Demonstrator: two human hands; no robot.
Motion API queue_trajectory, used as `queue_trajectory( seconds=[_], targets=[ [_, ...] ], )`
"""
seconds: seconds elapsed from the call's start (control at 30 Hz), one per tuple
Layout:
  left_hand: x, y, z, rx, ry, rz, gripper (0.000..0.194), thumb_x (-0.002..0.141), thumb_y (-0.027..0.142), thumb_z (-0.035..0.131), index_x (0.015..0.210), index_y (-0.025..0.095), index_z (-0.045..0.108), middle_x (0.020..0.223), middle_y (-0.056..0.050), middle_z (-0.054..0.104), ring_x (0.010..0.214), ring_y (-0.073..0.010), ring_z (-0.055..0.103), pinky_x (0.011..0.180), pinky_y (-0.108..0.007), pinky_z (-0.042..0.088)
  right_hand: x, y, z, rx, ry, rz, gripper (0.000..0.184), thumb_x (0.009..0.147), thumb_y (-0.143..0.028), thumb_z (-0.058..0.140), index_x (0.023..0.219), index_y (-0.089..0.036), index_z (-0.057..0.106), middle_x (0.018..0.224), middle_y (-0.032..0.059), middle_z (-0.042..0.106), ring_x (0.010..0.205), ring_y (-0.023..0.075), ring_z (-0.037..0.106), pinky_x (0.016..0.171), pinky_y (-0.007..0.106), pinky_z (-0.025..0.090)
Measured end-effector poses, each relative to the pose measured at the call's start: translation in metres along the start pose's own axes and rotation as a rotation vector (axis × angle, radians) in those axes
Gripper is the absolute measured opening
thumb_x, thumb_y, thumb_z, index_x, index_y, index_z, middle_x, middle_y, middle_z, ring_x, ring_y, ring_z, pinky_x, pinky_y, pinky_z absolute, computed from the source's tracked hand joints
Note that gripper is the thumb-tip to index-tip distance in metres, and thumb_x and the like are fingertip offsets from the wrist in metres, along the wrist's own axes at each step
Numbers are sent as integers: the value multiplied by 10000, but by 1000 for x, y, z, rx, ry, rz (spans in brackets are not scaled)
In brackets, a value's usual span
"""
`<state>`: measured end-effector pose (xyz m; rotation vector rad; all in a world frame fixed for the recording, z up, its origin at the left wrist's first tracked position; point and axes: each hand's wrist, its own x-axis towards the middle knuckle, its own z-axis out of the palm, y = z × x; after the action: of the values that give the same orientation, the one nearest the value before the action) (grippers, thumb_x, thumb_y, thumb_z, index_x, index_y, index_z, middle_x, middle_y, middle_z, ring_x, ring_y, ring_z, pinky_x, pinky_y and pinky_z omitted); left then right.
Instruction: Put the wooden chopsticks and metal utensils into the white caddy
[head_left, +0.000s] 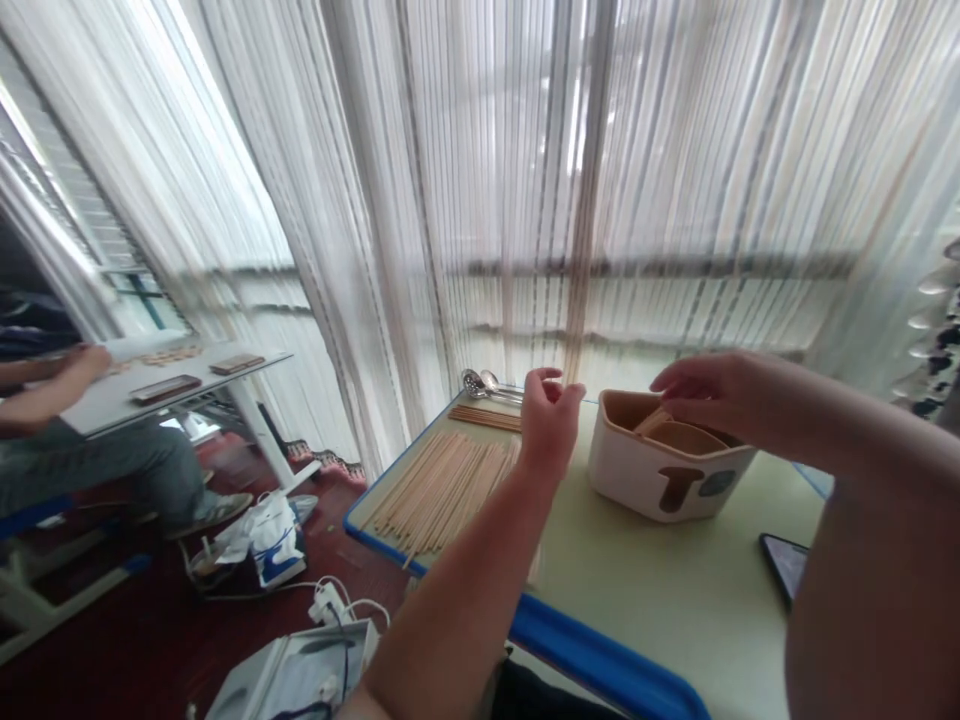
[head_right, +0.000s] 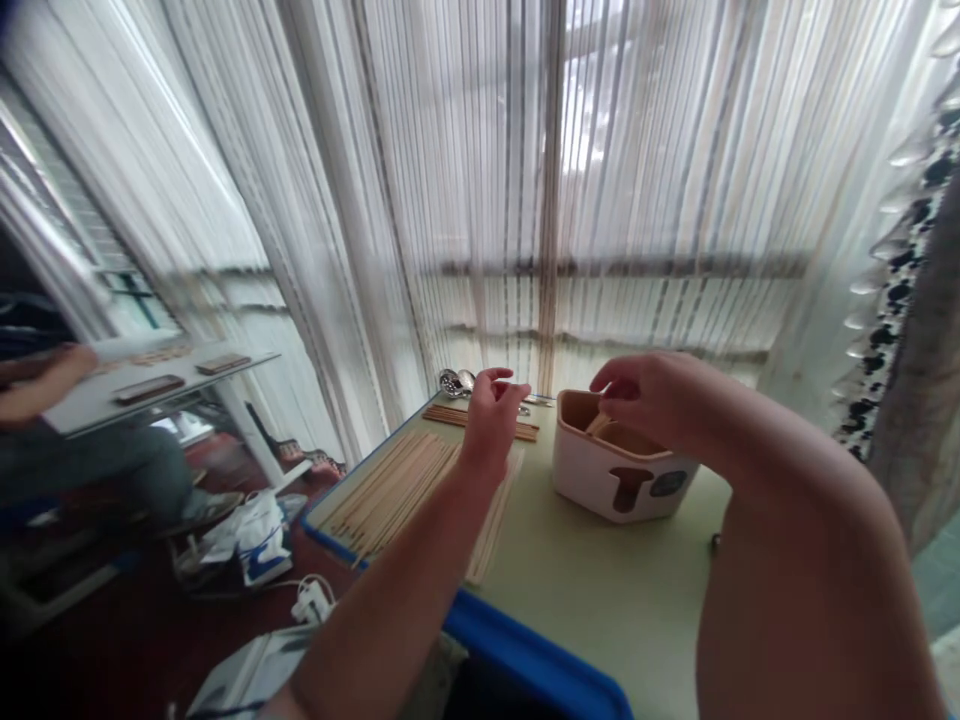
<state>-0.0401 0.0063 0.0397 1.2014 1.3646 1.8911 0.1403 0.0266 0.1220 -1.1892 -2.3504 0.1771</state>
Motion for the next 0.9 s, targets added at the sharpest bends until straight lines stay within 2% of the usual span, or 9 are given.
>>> queue_trajectory(
  seconds=[0.1, 0.17, 0.23, 0.33, 0.43, 0.53, 0.67, 0.77, 0.9],
  targets=[
    [7, 20, -30, -57, 8, -19, 226, 805, 252, 485, 1023, 193, 477, 837, -30, 583, 634, -99, 544, 573, -239, 440, -1, -20, 13, -65, -10, -77, 119, 642, -276, 623, 745, -280, 683, 638, 26, 673, 546, 188, 590, 512, 312, 426],
    [7, 24, -56, 60, -1, 33, 206, 800, 225, 477, 1002, 190, 498, 833, -31, 593, 639, -104, 547, 586, -244, 450, 0, -36, 24, -103, -63, -112, 137, 655, -259, 609, 767, -288, 682, 631, 14, 667, 553, 186, 595, 530, 309, 430],
    [4, 22, -88, 358, 0, 119, 193, 783, 201, 498, 972, 186, 534, 837, -41, 609, 701, -129, 568, 659, -268, 471, 3, -50, 35, -141, -133, -137, 159, 670, -234, 594, 793, -282, 684, 623, 9, 661, 561, 180, 600, 549, 302, 435],
    [-1, 9, -143, 1009, 56, 168, 205, 794, 153, 472, 962, 163, 588, 958, -101, 622, 939, -205, 568, 836, -338, 453, 10, -69, 57, -186, -244, -216, 175, 700, -211, 566, 823, -249, 685, 661, 17, 667, 591, 169, 613, 573, 283, 443],
    [-4, -10, -194, 1448, 33, -83, 258, 822, 125, 406, 970, 117, 618, 1004, -159, 621, 1004, -259, 567, 828, -372, 465, 20, -80, 92, -171, -328, -362, 204, 756, -232, 523, 888, -219, 678, 799, 36, 691, 716, 172, 636, 656, 277, 465],
    [-7, -28, -231, 1532, -137, -301, 255, 815, 158, 441, 954, 121, 651, 991, -158, 645, 954, -251, 610, 795, -342, 487, 29, -81, 133, -128, -362, -447, 233, 783, -246, 497, 936, -203, 667, 898, 52, 693, 804, 169, 633, 707, 262, 473],
    [-13, -43, -253, 1506, -182, -293, 258, 819, 202, 448, 935, 152, 673, 983, -137, 668, 912, -226, 635, 794, -321, 493, 35, -75, 166, -146, -380, -448, 239, 780, -246, 489, 934, -203, 668, 911, 60, 690, 811, 171, 631, 704, 255, 474],
    [-16, -46, -254, 1504, -170, -287, 272, 813, 205, 448, 958, 152, 671, 980, -135, 675, 925, -221, 635, 807, -311, 490, 35, -72, 171, -141, -390, -447, 243, 788, -262, 476, 928, -200, 665, 899, 64, 688, 803, 173, 628, 705, 260, 472],
    [-12, -47, -251, 1498, -246, -331, 312, 803, 198, 431, 989, 115, 667, 1025, -173, 662, 966, -235, 625, 823, -308, 483, 34, -74, 170, -140, -404, -447, 230, 794, -269, 471, 896, -200, 665, 876, 60, 687, 784, 167, 626, 694, 252, 467]
  ],
)
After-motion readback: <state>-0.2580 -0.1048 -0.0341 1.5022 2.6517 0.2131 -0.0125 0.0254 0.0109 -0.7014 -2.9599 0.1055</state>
